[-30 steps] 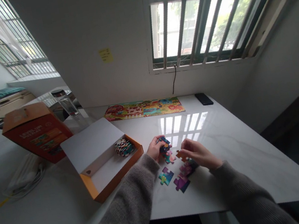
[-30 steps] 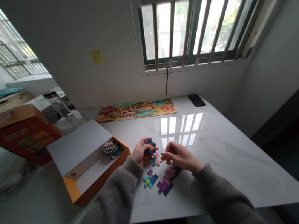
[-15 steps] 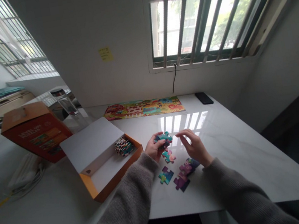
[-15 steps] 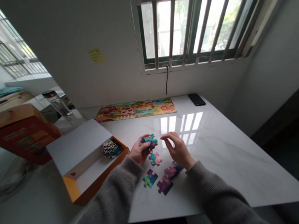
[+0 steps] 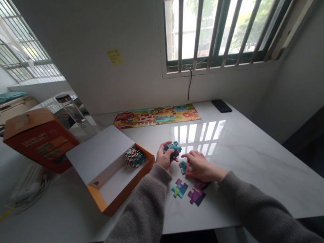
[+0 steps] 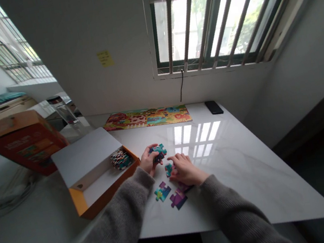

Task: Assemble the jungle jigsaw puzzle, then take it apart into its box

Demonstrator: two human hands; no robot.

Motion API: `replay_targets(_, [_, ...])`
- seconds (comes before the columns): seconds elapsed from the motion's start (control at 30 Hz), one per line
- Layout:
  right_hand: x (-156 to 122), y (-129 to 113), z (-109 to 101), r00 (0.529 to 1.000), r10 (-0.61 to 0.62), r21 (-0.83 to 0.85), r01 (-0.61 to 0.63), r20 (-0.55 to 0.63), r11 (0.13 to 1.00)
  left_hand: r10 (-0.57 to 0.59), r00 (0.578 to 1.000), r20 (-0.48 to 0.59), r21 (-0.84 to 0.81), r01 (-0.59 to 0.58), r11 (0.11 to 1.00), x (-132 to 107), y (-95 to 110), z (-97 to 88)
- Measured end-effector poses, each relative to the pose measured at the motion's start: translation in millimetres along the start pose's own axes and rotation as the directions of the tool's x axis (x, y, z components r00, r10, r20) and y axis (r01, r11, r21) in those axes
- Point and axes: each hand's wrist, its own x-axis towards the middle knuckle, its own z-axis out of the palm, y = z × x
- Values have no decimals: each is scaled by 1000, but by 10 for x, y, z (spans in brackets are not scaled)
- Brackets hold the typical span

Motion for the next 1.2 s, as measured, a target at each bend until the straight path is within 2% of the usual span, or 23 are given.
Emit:
replay_targets(0.13, [-17,55,23,998,25,-3,-25,-55,1000,58,997,-53,118,-51,992,46,-56,-37])
replay_targets(0.23, [-32,136,22,992,59,198,-36,-110,980,27,999,-25,231,-20,973,51,-76,-52])
replay_targets(0.3, [-37,185,-13,990,103,457,-48,-96,888,-3,1000,8,271,0,962,42,-77,-51])
replay_targets(0.37, [-31,208,-64,984,154,679,-50,-93,732,-24,999,38,269,13,963,31,-68,-42])
replay_targets(0.43, [-14,197,-103,969,209,792,-24,-132,610,-55,996,72,243,36,969,18,-56,-27])
replay_targets(0.53, [30,134,-80,946,263,835,16,-191,550,-141,978,154,161,116,980,-17,-57,11])
replay_targets(0.63, [79,60,22,928,280,813,42,-247,581,-184,952,246,116,160,980,-84,-94,66])
replay_targets(0.77, [99,42,79,920,251,758,72,-302,648,-157,932,327,125,122,985,-150,-121,113])
replay_targets(0.83, [53,92,21,908,254,699,58,-334,712,-112,950,290,72,95,993,-134,-95,102])
replay_targets(0.9, [-48,169,-79,930,181,571,36,-319,820,-82,977,196,25,79,997,-91,-57,70])
replay_targets(0.97, [-195,244,-187,980,34,402,48,-194,914,-85,989,117,14,84,996,-47,-29,33])
replay_targets(1.03, [-353,287,-271,997,-75,276,76,-12,958,-101,990,98,21,99,995,-24,-22,14])
replay_targets(1.1, [-482,285,-320,988,-98,191,75,115,979,-127,984,126,33,124,992,-28,-31,19])
replay_targets(1.2, [-577,219,-337,984,-57,71,45,171,996,-154,973,173,54,147,988,-60,-45,48])
